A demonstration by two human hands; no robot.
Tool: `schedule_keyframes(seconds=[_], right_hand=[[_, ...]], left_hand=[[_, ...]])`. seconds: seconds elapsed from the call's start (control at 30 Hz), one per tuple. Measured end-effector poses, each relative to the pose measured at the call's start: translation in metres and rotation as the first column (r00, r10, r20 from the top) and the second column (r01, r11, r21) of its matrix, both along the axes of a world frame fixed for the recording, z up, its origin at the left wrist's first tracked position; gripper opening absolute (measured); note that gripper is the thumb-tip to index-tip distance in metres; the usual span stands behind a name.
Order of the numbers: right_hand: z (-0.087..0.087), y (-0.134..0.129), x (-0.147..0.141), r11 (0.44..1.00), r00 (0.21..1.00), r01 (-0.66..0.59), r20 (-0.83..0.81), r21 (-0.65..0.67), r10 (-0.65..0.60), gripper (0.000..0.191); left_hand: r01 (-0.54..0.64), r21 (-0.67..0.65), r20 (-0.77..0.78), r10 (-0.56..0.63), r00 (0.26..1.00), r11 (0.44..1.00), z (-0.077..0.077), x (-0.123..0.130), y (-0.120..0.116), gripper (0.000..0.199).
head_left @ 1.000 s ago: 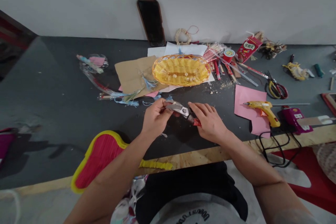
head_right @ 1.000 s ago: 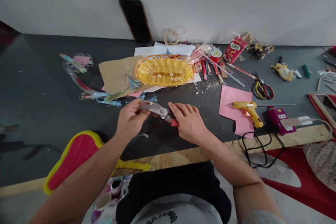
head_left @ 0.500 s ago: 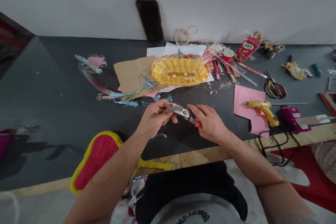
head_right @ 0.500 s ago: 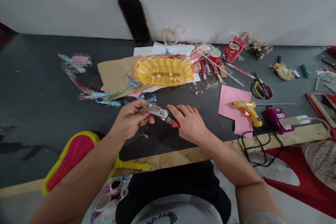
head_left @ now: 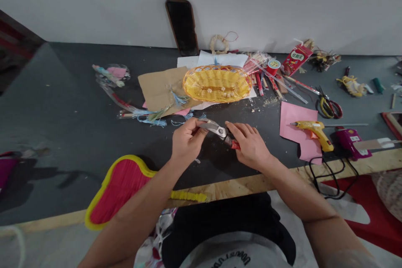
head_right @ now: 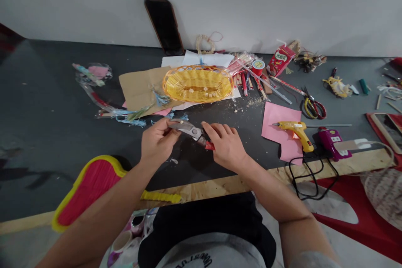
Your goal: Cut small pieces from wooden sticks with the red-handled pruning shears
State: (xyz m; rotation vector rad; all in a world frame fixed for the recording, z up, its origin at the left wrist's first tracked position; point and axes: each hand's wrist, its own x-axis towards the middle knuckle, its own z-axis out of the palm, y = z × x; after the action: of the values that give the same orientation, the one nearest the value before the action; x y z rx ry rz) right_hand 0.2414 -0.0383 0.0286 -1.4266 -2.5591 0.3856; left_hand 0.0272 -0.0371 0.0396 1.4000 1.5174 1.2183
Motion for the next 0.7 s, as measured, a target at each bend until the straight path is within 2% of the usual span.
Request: schedule_keyframes(seconds=[0.1,0.2,0.37,0.53,0.7], right_hand=[[0.000,0.000,0.002,1.000,1.000,-0.028,-0.005,0.013,0.028,0.075],[0.000,0.001,0.005,0.999,0.999,-0.043,-0.003,0.022,0.043,0.073],[0.000,0.003,0.006,0.997,0.997,-0.071,-0.011,0.022,0.071,0.072],[0.001,0.000,0.006,0.997,0.996,-0.072,-0.049,-0.010,0.071,0.069],[0.002,-0.004,0.004,0.999,0.999,-0.028,-0.046,-0.035,0.027,0.063]], left_hand=[[0.101,-0.058,0.125,-0.093,0.988,0.993,0.000,-0.004,0.003,0.014],[0.238,-0.156,0.323,-0.178,0.930,0.959,-0.001,-0.008,0.008,0.017],[0.373,-0.265,0.520,-0.194,0.832,0.889,0.001,-0.012,0.013,0.030],[0.401,-0.276,0.560,-0.193,0.806,0.874,0.004,-0.011,0.012,0.033],[0.340,-0.229,0.514,-0.183,0.838,0.912,-0.001,-0.007,0.011,0.028]])
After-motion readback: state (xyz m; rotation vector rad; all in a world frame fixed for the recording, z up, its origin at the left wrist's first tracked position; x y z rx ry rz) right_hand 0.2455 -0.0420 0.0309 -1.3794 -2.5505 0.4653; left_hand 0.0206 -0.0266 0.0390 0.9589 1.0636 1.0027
